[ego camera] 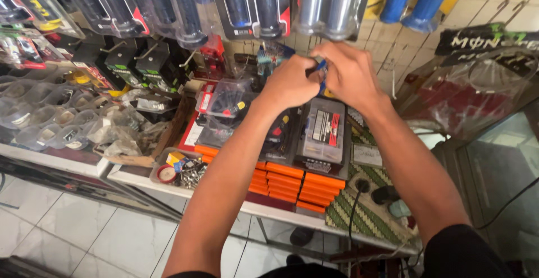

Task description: The person repeatedly picks up small packaged items from a wall display and places them on a glass counter. They handle yellow, blue, and red packaged parts one by one, arranging them in a row on the counter surface.

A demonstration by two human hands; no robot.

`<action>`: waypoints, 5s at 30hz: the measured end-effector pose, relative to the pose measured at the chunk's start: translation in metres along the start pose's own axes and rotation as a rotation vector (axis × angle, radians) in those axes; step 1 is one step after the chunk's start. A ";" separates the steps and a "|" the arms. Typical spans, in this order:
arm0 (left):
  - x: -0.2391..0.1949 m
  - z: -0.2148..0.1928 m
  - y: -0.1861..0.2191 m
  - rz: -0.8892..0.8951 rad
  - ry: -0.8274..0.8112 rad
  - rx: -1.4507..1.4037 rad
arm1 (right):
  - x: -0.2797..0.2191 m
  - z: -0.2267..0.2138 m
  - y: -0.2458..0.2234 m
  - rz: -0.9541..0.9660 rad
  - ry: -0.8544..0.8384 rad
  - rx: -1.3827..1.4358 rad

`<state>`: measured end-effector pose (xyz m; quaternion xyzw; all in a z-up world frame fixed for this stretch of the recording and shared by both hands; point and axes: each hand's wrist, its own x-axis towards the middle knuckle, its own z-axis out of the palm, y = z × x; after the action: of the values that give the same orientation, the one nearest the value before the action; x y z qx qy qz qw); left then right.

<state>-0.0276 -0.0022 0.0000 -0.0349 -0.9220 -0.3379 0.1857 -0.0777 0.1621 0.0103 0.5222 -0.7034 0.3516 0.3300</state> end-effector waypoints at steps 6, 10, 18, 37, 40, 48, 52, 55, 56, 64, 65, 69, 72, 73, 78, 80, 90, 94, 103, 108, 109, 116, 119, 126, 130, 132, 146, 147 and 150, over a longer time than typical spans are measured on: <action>-0.005 -0.015 0.007 -0.031 -0.129 -0.100 | -0.013 0.008 0.010 -0.054 0.186 0.127; -0.009 -0.018 0.014 -0.053 -0.133 -0.035 | -0.021 0.019 0.012 -0.048 0.344 0.111; -0.018 -0.034 0.017 -0.099 -0.170 0.077 | -0.017 0.011 0.011 -0.027 0.422 0.205; -0.103 0.000 0.052 0.429 0.054 0.309 | -0.127 -0.010 -0.024 0.276 0.864 0.115; -0.106 -0.004 0.053 0.416 0.057 0.312 | -0.159 -0.017 -0.028 0.495 0.886 0.216; -0.109 -0.011 0.056 0.420 0.060 0.362 | -0.227 0.009 0.040 0.922 0.270 -0.022; -0.107 -0.016 0.057 0.383 0.033 0.400 | -0.246 0.035 0.084 0.850 0.025 -0.085; -0.107 -0.018 0.059 0.350 -0.003 0.395 | -0.255 0.051 0.102 1.111 -0.228 -0.072; -0.105 -0.020 0.059 0.340 -0.008 0.398 | -0.252 0.054 0.108 1.147 -0.299 -0.074; -0.103 -0.024 0.054 0.372 -0.019 0.411 | -0.230 0.058 0.117 1.075 -0.752 -0.088; -0.103 -0.025 0.054 0.373 -0.022 0.414 | -0.226 0.057 0.116 1.016 -0.779 -0.074; -0.101 -0.026 0.056 0.368 -0.050 0.398 | -0.203 0.051 0.110 0.955 -0.926 -0.060; -0.102 -0.024 0.058 0.382 -0.052 0.386 | -0.189 0.049 0.106 0.966 -1.008 0.006; -0.103 -0.024 0.058 0.380 -0.066 0.378 | -0.185 0.047 0.105 0.975 -1.037 -0.038; -0.107 -0.025 0.058 0.364 -0.092 0.364 | -0.156 0.045 0.124 0.799 -0.745 0.082; -0.108 -0.023 0.057 0.369 -0.079 0.377 | -0.144 0.060 0.137 0.680 -0.577 0.401; -0.113 -0.020 0.056 0.356 -0.030 0.353 | -0.170 0.155 0.155 0.287 -0.740 0.367; -0.115 -0.018 0.053 0.364 0.006 0.335 | -0.198 0.165 0.143 0.324 -0.815 0.326; -0.114 -0.017 0.051 0.365 0.023 0.307 | -0.215 0.177 0.134 0.353 -0.856 0.318; -0.116 -0.017 0.052 0.361 0.021 0.306 | -0.220 0.178 0.132 0.358 -0.860 0.321; -0.117 -0.016 0.053 0.360 0.020 0.307 | -0.220 0.176 0.132 0.360 -0.859 0.318; -0.117 -0.015 0.053 0.357 0.031 0.307 | -0.217 0.178 0.132 0.351 -0.866 0.316; -0.118 -0.013 0.051 0.357 0.052 0.303 | -0.218 0.179 0.133 0.352 -0.879 0.316; -0.120 -0.011 0.048 0.349 0.060 0.315 | -0.218 0.176 0.132 0.350 -0.889 0.315; -0.120 -0.013 0.047 0.335 0.034 0.298 | -0.211 0.176 0.135 0.342 -0.891 0.313; -0.121 -0.011 0.047 0.331 0.032 0.302 | -0.213 0.177 0.133 0.345 -0.894 0.317; -0.124 -0.008 0.045 0.326 0.101 0.300 | -0.200 0.178 0.156 0.331 -0.897 0.325; -0.125 -0.007 0.044 0.320 0.098 0.296 | -0.204 0.179 0.159 0.340 -0.900 0.338; -0.125 -0.008 0.041 0.336 0.103 0.287 | -0.207 0.171 0.173 0.375 -0.872 0.380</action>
<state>0.0988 0.0316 -0.0155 -0.1441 -0.9312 -0.1688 0.2891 -0.2122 0.1582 -0.2790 0.5361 -0.7809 0.2757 -0.1636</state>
